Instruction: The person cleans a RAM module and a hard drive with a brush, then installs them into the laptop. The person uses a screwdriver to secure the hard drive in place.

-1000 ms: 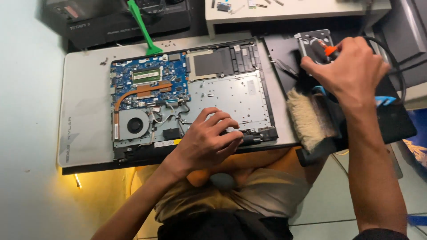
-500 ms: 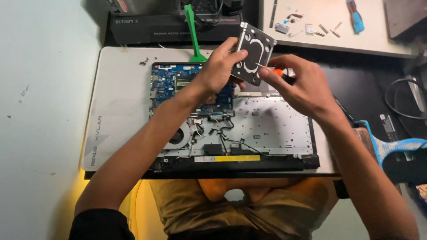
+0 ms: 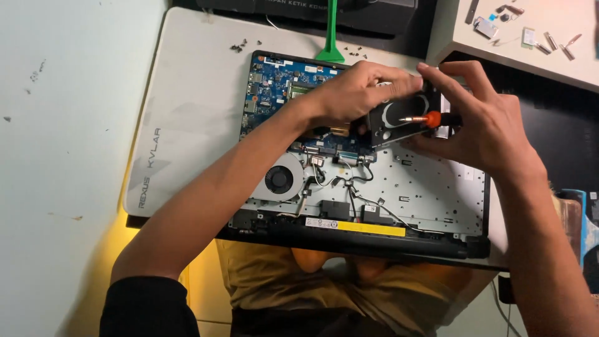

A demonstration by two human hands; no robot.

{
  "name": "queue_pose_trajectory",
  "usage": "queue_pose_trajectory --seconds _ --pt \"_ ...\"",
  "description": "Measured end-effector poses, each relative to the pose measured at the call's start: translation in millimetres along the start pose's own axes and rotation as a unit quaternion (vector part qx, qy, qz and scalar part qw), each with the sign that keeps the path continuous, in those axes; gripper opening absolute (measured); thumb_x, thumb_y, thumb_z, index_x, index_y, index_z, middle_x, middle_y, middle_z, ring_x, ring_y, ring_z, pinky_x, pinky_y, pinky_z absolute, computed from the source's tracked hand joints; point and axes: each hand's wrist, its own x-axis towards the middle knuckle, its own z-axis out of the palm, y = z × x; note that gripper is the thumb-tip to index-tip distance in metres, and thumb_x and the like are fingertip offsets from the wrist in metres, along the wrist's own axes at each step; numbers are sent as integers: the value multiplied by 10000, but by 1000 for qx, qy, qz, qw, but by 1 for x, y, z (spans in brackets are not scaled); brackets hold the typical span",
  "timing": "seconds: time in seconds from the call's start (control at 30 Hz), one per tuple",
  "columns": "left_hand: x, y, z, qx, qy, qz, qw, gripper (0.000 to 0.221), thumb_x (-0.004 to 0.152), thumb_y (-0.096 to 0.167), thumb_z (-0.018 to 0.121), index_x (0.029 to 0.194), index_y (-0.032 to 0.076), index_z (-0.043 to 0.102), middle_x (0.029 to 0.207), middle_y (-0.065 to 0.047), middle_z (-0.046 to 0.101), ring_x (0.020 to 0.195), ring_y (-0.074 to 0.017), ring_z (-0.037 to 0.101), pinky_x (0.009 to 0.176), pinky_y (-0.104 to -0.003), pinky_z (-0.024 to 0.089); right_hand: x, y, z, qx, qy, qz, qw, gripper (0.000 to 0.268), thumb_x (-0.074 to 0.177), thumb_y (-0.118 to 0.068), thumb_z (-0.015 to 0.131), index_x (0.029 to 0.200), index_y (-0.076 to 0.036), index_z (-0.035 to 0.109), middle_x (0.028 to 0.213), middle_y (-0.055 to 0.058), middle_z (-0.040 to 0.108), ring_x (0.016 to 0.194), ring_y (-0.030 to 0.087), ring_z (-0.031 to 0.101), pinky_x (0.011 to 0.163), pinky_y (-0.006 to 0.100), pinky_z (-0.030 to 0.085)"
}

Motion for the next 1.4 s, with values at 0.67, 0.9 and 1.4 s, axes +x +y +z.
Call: queue_pose_trajectory --seconds 0.67,0.9,1.4 --pt "-22 17 6 -126 -114 -16 985 805 1118 502 488 1668 -85 525 1383 -278 803 1166 -333 860 1056 -433 758 -9 -4 -12 241 -28 71 968 1065 667 -83 1011 1679 -20 686 1484 170 712 1007 272 690 818 401 581" --pt "-18 8 6 -96 -38 63 993 630 1110 246 775 1572 -97 519 1240 -208 825 954 -238 822 810 -337 759 -13 4 1 225 135 5 965 1028 732 -169 1207 1535 162 659 1342 274 605 1035 337 739 854 413 743" --pt "-26 7 -2 -202 -47 -17 978 589 1231 205 583 1746 -42 440 1328 -174 802 967 -150 777 728 -238 536 -34 -12 10 221 201 -14 954 1269 792 -96 1166 1820 11 430 1440 260 745 726 132 618 595 303 467"
